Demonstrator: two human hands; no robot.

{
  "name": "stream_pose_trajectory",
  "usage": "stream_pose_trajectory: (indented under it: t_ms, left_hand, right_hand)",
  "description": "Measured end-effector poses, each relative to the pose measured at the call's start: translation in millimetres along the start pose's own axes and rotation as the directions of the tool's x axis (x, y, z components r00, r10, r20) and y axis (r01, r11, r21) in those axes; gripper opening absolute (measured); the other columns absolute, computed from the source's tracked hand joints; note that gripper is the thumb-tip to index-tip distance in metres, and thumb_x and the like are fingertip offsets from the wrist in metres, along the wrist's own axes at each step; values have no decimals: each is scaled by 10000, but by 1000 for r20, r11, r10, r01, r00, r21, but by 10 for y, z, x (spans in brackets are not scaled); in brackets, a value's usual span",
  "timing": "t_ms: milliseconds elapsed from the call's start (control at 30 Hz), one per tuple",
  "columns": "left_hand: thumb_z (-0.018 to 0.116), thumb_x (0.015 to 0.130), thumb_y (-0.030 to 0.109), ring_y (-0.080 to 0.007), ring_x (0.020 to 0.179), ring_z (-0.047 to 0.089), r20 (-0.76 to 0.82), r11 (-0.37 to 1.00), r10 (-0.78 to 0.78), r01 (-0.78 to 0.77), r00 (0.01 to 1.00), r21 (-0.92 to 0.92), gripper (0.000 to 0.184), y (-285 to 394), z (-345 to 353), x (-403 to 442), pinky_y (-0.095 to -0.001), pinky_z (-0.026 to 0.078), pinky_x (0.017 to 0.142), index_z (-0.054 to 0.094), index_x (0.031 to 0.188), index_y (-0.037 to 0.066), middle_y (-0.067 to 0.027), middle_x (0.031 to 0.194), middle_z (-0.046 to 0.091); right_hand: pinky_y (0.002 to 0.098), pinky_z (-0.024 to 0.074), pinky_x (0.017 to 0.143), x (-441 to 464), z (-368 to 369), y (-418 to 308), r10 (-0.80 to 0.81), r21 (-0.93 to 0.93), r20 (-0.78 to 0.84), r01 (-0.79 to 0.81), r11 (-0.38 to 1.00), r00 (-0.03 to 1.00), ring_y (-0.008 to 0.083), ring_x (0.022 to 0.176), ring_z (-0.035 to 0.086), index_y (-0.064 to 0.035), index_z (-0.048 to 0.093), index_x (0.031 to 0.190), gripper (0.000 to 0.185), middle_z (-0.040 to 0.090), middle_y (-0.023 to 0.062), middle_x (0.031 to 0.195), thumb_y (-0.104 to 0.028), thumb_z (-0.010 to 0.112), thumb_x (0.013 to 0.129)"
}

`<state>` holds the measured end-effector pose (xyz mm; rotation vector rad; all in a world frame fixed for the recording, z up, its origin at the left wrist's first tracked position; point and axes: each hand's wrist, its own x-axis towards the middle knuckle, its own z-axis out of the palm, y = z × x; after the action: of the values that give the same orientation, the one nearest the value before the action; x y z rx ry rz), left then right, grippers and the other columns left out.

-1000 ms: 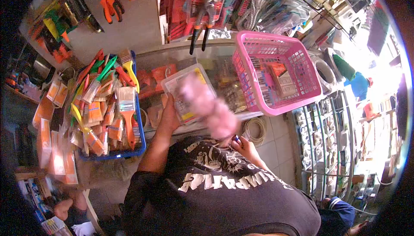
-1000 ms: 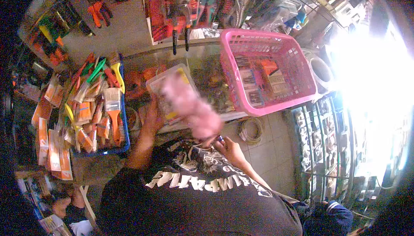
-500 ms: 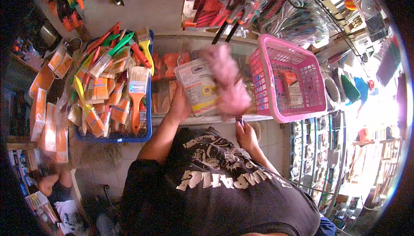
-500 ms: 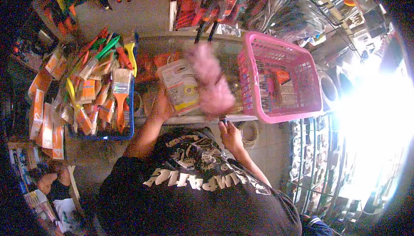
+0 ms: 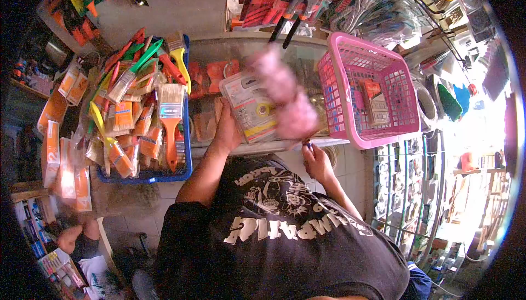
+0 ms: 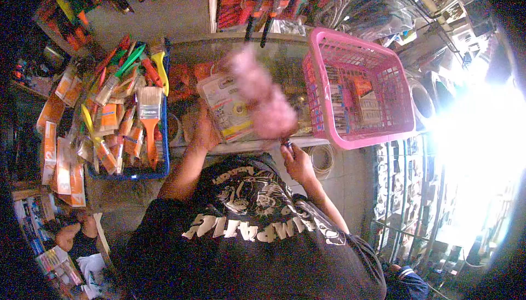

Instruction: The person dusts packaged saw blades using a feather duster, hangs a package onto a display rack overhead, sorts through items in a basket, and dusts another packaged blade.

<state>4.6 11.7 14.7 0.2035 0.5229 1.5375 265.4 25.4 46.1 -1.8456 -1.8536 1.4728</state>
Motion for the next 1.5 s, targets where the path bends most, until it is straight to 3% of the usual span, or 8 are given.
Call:
stream_pose_trajectory:
  t_ms: [167, 267, 400, 533, 667, 1233, 1367, 1500]
  left_hand:
    - [192, 885, 558, -235, 1138, 443, -67, 999, -45, 43, 997, -32, 617, -5, 5, 19, -420, 354, 962, 321, 1290, 111, -86, 1237, 448]
    - [185, 893, 545, -219, 1131, 447, -23, 999, -9, 8, 1000, -43, 605, -44, -91, 24, -401, 346, 968, 337, 1278, 104, -87, 1238, 448]
    - [178, 895, 546, -231, 1135, 446, 141, 922, 223, -256, 964, 291, 612, -119, -216, 68, -405, 349, 967, 337, 1283, 100, -95, 1244, 445]
    - [173, 894, 550, -237, 1104, 470, -67, 1000, 8, -7, 998, 9, 614, -63, -11, 16, -400, 365, 949, 344, 1281, 104, -94, 1211, 471]
    - [165, 887, 564, -231, 1099, 482, -124, 991, 58, -41, 991, 128, 634, -75, -5, 0, -385, 380, 939, 348, 1282, 102, -92, 1228, 467]
    - [182, 899, 539, -224, 1087, 481, -17, 998, 60, -61, 998, -33, 591, -79, -52, 36, -394, 387, 927, 360, 1271, 115, -78, 1207, 474]
    - [184, 891, 555, -228, 1108, 468, -66, 997, 82, -82, 994, 1, 612, -64, -1, 11, -392, 375, 940, 352, 1277, 110, -85, 1230, 459]
    - [200, 894, 546, -228, 1134, 446, -103, 998, 65, -66, 993, -2, 610, -84, -49, 32, -386, 354, 961, 343, 1276, 92, -95, 1233, 455]
  right_hand:
    - [276, 361, 403, 60, 107, 233, -554, -335, 97, 551, 764, 827, 130, 426, 447, -58, 494, 864, 269, 458, 30, 536, -327, 506, 876]
    - [306, 409, 495, -27, 100, -25, 90, 165, 74, -101, 981, 993, 191, 498, 486, -33, 517, 856, 298, 501, 81, 574, -331, 537, 856]
    - [223, 297, 375, 3, 101, 103, -747, -331, 105, 732, 596, 656, 50, 422, 369, -71, 479, 846, 258, 405, -33, 535, -325, 488, 887]
    - [375, 447, 615, -83, 78, -118, 103, 80, 29, -105, 991, 994, 256, 639, 589, -5, 522, 942, 408, 574, 159, 666, -403, 497, 858]
    - [338, 432, 580, -151, 146, -19, -233, -132, 147, 253, 959, 961, 186, 594, 537, -9, 528, 882, 367, 561, 105, 657, -374, 487, 872]
    - [240, 331, 521, -47, 112, 214, 16, 220, 180, -56, 974, 984, 78, 581, 372, -46, 496, 841, 344, 445, -26, 614, -379, 437, 904]
    - [337, 423, 601, -11, 172, 306, -384, -226, 175, 417, 881, 907, 183, 625, 525, 17, 518, 876, 422, 541, 123, 677, -403, 473, 875]
    - [368, 428, 628, 1, 112, 194, -24, 49, 167, 16, 999, 986, 272, 663, 550, 3, 512, 886, 403, 556, 170, 731, -399, 496, 860]
